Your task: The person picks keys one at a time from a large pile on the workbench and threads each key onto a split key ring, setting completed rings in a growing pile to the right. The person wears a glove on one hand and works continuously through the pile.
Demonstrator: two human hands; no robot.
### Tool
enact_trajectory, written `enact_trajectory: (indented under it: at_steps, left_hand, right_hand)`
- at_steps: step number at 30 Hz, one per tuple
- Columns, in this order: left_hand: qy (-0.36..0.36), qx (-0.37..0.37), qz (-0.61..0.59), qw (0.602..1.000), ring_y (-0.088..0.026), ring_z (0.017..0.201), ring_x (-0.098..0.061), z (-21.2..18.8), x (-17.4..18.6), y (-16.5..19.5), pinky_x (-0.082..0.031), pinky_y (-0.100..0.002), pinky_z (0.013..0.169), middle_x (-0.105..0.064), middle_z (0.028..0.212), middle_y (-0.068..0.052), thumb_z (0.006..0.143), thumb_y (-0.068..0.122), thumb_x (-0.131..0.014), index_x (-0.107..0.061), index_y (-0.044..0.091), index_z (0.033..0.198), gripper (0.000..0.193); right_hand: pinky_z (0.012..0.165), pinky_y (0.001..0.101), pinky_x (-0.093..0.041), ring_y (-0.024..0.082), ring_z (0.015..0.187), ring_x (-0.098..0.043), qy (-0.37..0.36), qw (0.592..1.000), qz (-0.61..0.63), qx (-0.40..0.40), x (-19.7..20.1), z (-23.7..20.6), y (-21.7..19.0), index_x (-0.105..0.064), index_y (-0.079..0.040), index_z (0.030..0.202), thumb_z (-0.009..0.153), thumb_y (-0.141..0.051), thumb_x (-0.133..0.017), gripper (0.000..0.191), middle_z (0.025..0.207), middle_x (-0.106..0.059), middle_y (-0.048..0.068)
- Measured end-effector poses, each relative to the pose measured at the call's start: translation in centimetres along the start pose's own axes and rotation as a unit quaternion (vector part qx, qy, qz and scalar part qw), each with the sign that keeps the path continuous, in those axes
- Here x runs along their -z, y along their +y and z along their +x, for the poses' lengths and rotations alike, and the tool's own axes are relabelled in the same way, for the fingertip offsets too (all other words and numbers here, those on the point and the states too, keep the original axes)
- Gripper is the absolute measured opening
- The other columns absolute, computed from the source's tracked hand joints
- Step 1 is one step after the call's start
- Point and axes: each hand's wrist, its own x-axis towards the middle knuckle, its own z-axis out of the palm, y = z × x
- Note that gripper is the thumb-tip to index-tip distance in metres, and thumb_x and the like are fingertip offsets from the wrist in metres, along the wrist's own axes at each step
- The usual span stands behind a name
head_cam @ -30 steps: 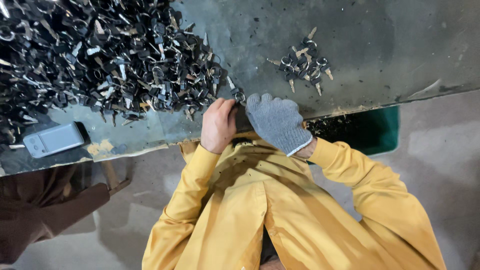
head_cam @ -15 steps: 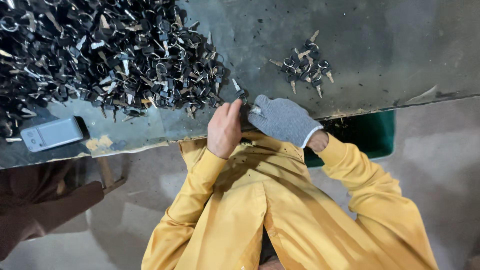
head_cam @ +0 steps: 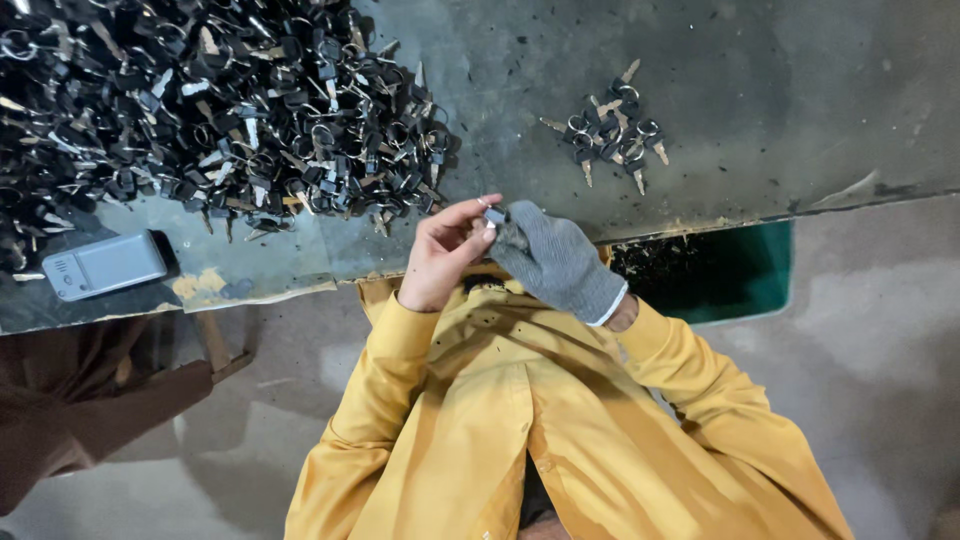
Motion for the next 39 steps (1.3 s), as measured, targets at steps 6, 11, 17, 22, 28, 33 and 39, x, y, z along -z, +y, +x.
enact_trajectory:
  at_steps: [6, 11, 17, 22, 28, 33, 39]
  left_hand:
    - [0.117, -0.18, 0.49, 0.845, -0.021, 0.069, -0.06, -0.1, -1.8, 1.5, -0.051, -0.033, 0.065, -0.062, 0.087, -0.01, 0.092, 0.001, -0.073, -0.063, 0.002, 0.132, 0.04]
    - [0.116, -0.238, 0.599, 0.756, -0.037, 0.086, -0.063, 0.1, -1.6, 0.5, -0.051, -0.045, 0.076, -0.062, 0.094, -0.016, 0.092, 0.0, -0.069, -0.063, 0.0, 0.118, 0.027]
    - [0.094, -0.229, 0.611, 0.752, -0.039, 0.089, -0.061, 0.2, -0.8, -0.4, -0.051, -0.047, 0.078, -0.06, 0.095, -0.017, 0.084, -0.006, -0.064, -0.064, -0.001, 0.112, 0.029]
    - [0.09, -0.216, 0.618, 0.751, -0.039, 0.088, -0.061, 0.1, -0.9, -0.2, -0.05, -0.047, 0.077, -0.059, 0.093, -0.018, 0.085, -0.005, -0.064, -0.064, 0.0, 0.11, 0.026]
    - [0.089, -0.212, 0.616, 0.754, -0.038, 0.09, -0.061, 0.1, -1.0, -0.1, -0.051, -0.047, 0.078, -0.059, 0.094, -0.017, 0.083, -0.005, -0.064, -0.064, 0.001, 0.109, 0.027]
    - [0.055, -0.116, 0.511, 0.85, -0.029, 0.087, -0.068, 0.6, -1.2, 1.3, -0.056, -0.038, 0.077, -0.069, 0.099, -0.012, 0.093, 0.006, -0.073, -0.07, 0.006, 0.11, 0.017]
    - [0.05, -0.278, 0.67, 0.686, -0.034, 0.107, -0.056, 2.4, -2.4, 1.8, -0.052, -0.042, 0.091, -0.061, 0.125, -0.017, 0.085, 0.002, -0.065, -0.067, 0.002, 0.12, 0.035]
  right_hand:
    - [0.059, 0.05, -0.053, 0.042, 0.074, -0.069, 0.017, 0.991, -0.125, -0.034, 0.3, 0.6, -0.5, -0.056, -0.008, 0.11, 0.096, -0.032, -0.07, 0.031, 0.085, -0.07, 0.018]
    - [0.058, 0.0518, -0.053, 0.041, 0.071, -0.069, -0.023, 0.98, -0.169, -0.104, 0.9, 1.1, -1.2, -0.056, -0.009, 0.102, 0.098, -0.038, -0.067, 0.032, 0.076, -0.069, 0.017]
    - [0.06, 0.0553, -0.053, 0.042, 0.071, -0.071, -0.082, 0.962, -0.233, -0.117, 0.3, 2.7, -0.8, -0.058, -0.008, 0.1, 0.097, -0.033, -0.061, 0.025, 0.077, -0.072, 0.019]
    - [0.06, 0.0554, -0.053, 0.043, 0.07, -0.071, -0.122, 0.958, -0.235, -0.108, 0.3, 3.6, -0.4, -0.058, -0.006, 0.102, 0.097, -0.033, -0.058, 0.027, 0.076, -0.072, 0.02]
    - [0.064, 0.0548, -0.055, 0.043, 0.074, -0.072, -0.144, 0.941, -0.27, -0.144, 0.6, 4.1, -1.7, -0.057, -0.006, 0.103, 0.098, -0.035, -0.057, 0.03, 0.078, -0.072, 0.021]
    - [0.064, 0.0534, -0.054, 0.044, 0.076, -0.07, -0.081, 0.956, -0.209, -0.19, 3.0, 3.4, -1.5, -0.056, -0.008, 0.108, 0.096, -0.041, -0.064, 0.036, 0.081, -0.071, 0.023]
    - [0.064, 0.0495, -0.055, 0.042, 0.078, -0.071, -0.006, 0.999, -0.008, -0.052, 2.8, 0.8, -0.8, -0.056, -0.006, 0.116, 0.093, -0.03, -0.07, 0.035, 0.086, -0.07, 0.02]
